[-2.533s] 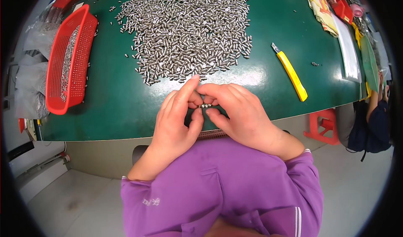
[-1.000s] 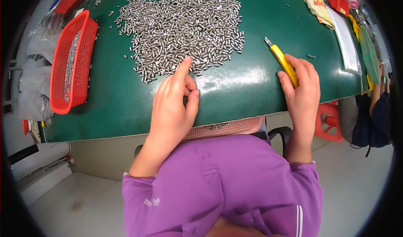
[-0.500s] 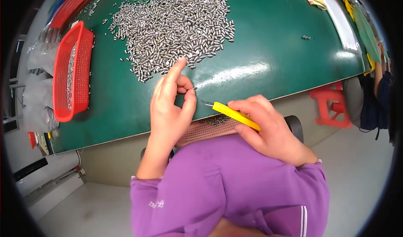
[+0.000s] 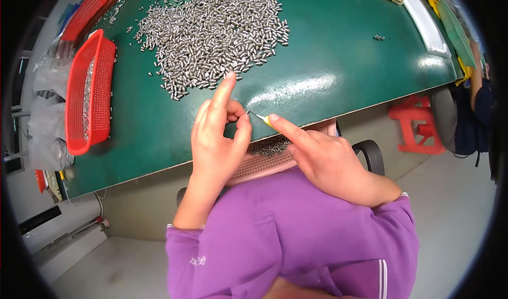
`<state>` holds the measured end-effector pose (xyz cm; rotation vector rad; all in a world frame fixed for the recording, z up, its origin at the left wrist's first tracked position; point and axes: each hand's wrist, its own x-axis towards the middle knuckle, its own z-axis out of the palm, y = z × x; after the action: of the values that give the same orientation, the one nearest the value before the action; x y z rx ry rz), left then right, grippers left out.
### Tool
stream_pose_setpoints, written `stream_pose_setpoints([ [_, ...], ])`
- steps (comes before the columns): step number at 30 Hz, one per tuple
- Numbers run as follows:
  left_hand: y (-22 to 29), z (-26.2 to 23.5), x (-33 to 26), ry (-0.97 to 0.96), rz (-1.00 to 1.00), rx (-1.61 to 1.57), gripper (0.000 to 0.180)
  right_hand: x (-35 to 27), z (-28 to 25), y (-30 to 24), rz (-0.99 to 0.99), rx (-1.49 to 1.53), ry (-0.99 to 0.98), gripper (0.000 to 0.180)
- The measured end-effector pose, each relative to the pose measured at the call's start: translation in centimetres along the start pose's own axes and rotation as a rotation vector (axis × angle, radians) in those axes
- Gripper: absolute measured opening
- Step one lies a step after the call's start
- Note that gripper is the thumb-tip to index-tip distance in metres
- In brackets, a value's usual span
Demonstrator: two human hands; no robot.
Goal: Manually sorting and inspecting small silver metal pins or components on a workbench.
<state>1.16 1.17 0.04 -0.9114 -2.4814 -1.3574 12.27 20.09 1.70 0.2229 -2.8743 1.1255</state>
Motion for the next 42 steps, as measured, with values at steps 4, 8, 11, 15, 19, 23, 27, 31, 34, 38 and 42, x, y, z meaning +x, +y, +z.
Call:
stream_pose_setpoints([
  [4,0.1,0.0,0.0,0.002,-0.003,0.011,0.073,0.1,0.1,0.1,-0.012,-0.006,0.018,0.063],
  [8,0.2,-0.1,-0.1,0.001,-0.017,0.014,0.072,0.3,-0.1,0.0,-0.022,-0.025,0.012,0.062],
  [11,0.2,-0.2,0.1,-0.005,-0.008,0.005,0.071,0.4,0.0,0.2,-0.028,0.002,0.015,0.062],
  [15,0.1,-0.1,0.1,-0.028,-0.032,-0.005,0.069,0.5,0.1,0.6,-0.001,0.136,-0.002,0.062],
  [19,0.2,-0.3,0.1,-0.035,-0.026,0.020,0.066,0.9,-0.8,0.3,-0.047,0.033,-0.036,0.062],
  [23,0.2,-0.7,0.2,-0.053,-0.037,0.021,0.064,1.3,-1.9,-0.6,-0.024,-0.019,-0.108,0.062],
  [27,-0.3,-0.5,-0.2,-0.035,-0.082,-0.009,0.062,1.5,-2.1,-0.8,0.067,0.001,-0.167,0.062],
  [31,-0.1,-0.2,-0.3,0.008,-0.139,-0.072,0.063,1.7,-2.1,0.3,-0.055,0.086,0.204,0.062],
  [34,-0.1,-0.5,-0.8,0.069,-0.163,-0.055,0.062,2.8,-3.9,1.0,-0.004,-0.206,0.357,0.058],
  [38,-0.4,-0.8,-0.8,0.109,-0.093,0.132,0.061,3.9,-4.8,4.9,0.049,-0.490,0.474,0.051],
  [42,-1.0,-1.0,-0.9,0.118,-0.092,0.204,0.059,5.4,-4.9,4.8,-0.058,-0.591,0.523,0.046],
])
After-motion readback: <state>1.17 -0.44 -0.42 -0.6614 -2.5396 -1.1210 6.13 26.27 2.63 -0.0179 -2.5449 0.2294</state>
